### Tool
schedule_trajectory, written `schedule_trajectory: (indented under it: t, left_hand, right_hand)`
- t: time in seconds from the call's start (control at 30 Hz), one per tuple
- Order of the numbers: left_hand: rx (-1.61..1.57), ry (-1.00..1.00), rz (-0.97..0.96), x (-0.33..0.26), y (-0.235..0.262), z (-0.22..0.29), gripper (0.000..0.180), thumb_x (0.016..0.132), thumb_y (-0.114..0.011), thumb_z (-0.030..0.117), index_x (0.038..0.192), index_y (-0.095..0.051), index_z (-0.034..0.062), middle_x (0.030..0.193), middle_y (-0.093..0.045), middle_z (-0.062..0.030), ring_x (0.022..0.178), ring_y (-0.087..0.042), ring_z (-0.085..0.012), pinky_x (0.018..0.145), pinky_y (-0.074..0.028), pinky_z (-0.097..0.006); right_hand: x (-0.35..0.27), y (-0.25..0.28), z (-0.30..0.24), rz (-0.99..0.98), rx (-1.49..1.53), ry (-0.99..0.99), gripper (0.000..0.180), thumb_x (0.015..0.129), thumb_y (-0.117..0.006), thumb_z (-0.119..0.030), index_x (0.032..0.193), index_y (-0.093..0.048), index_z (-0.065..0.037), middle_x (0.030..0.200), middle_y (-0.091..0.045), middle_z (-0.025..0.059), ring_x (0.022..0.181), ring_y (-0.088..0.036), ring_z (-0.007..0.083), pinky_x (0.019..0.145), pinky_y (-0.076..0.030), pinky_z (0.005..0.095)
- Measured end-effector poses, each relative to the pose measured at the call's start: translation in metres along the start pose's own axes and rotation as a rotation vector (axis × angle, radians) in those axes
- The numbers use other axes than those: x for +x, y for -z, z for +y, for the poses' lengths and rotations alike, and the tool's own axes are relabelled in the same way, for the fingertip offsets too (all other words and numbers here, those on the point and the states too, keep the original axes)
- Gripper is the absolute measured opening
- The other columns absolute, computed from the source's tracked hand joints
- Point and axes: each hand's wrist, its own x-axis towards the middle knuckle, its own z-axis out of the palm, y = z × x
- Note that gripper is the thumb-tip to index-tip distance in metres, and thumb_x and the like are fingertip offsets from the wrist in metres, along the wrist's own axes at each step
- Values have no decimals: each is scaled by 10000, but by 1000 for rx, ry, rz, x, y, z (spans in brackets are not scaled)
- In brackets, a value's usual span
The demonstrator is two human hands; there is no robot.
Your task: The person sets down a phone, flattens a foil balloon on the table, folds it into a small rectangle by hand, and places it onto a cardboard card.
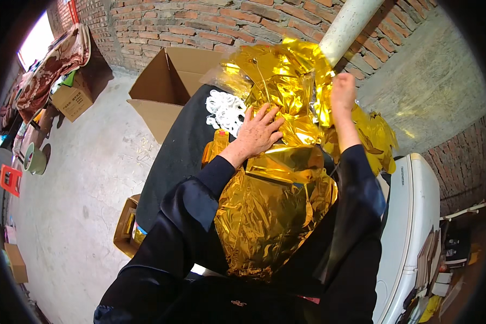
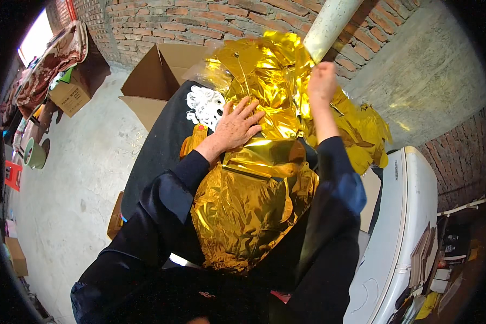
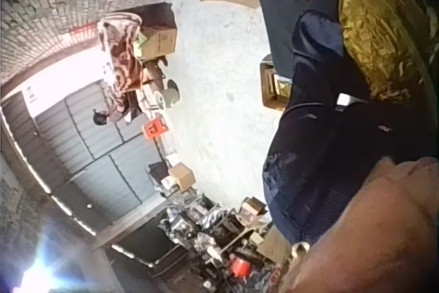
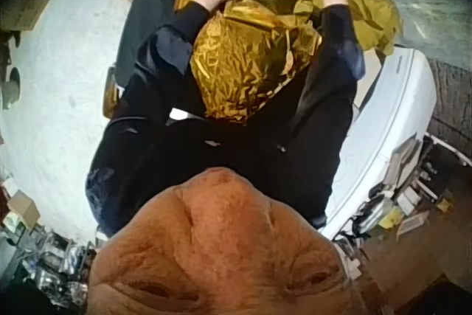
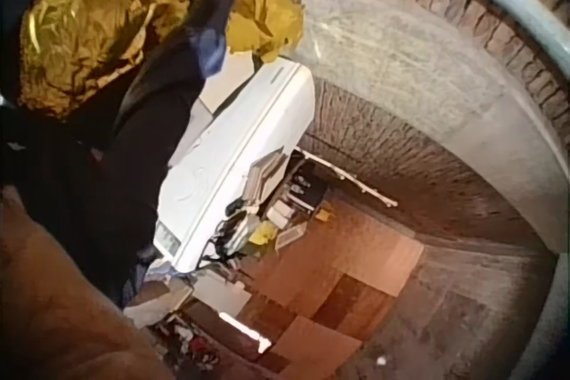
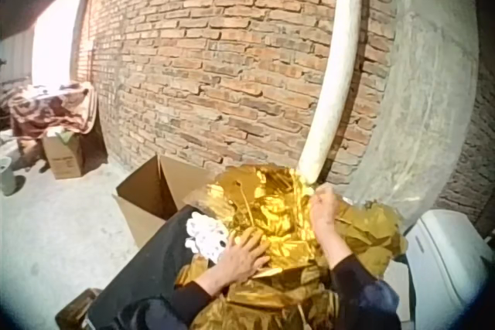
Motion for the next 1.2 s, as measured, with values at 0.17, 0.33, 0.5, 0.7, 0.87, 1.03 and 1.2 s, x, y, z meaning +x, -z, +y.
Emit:
schedule_trajectory:
  t: [0.17, 0.33, 0.5, 0.7, 0.87, 1.03, 1.2]
  left_hand:
    - [-35, -24, 23, 11, -5, 10, 513, 1059, -455, 510, 1467, -554, 215, 1584, -445, -80, 1496, -333, -326, 1166, -257, -612]
    - [-91, 19, 6, 2, -1, 2, 532, 1061, -442, 512, 1486, -537, 207, 1576, -449, -102, 1510, -305, -342, 1182, -225, -640]
    - [-526, 52, 67, 26, 37, 24, 675, 1065, -483, 499, 1582, -370, 79, 1574, -424, -215, 1479, -370, -369, 1194, -275, -539]
    - [-1737, 406, -222, 39, 74, 57, 1033, 1025, -537, 598, 1631, 17, -30, 1603, -347, -226, 1446, -403, -298, 1147, -400, -433]
    - [-1885, 805, -184, 39, 59, 43, 320, 1052, -579, 315, 1183, -593, 24, 1107, -676, -97, 994, -663, -167, 862, -551, -363]
    - [-2063, 935, 137, 33, 75, 15, 229, 1070, -547, 263, 1142, -599, 52, 1098, -708, -88, 984, -695, -218, 885, -563, -387]
    - [-2073, 888, 69, 46, 99, 20, 276, 1077, -542, 270, 1180, -636, 31, 1128, -715, -93, 1015, -703, -209, 904, -578, -377]
  right_hand:
    - [87, 51, 14, 159, 13, 87, 202, 943, -666, -177, 1109, -657, -63, 982, -768, 105, 900, -722, 246, 844, -551, 379]
    - [83, 77, -36, -23, 119, 105, 228, 1011, -638, -138, 1185, -654, 8, 977, -699, 33, 853, -613, 93, 765, -499, 260]
    - [3, 90, -83, -232, 126, 72, 120, 959, -672, -74, 1074, -703, -63, 839, -653, -42, 731, -545, 40, 625, -446, 228]
    - [-111, 82, -67, -448, 96, 285, 146, 922, -689, -31, 1067, -694, -47, 858, -685, 38, 783, -604, 90, 711, -513, 284]
    - [-133, 77, -63, -803, 364, -183, 227, 991, -690, -113, 1187, -689, 2, 1013, -711, 16, 864, -621, 74, 785, -531, 261]
    - [-109, 58, -53, -772, 436, -249, 233, 1023, -637, -131, 1212, -687, -5, 1145, -720, 56, 1057, -652, 149, 938, -512, 289]
    - [-79, 10, 6, -516, -131, 678, 365, 994, -595, -214, 1315, -632, -44, 1291, -662, 157, 1216, -610, 360, 1023, -492, 401]
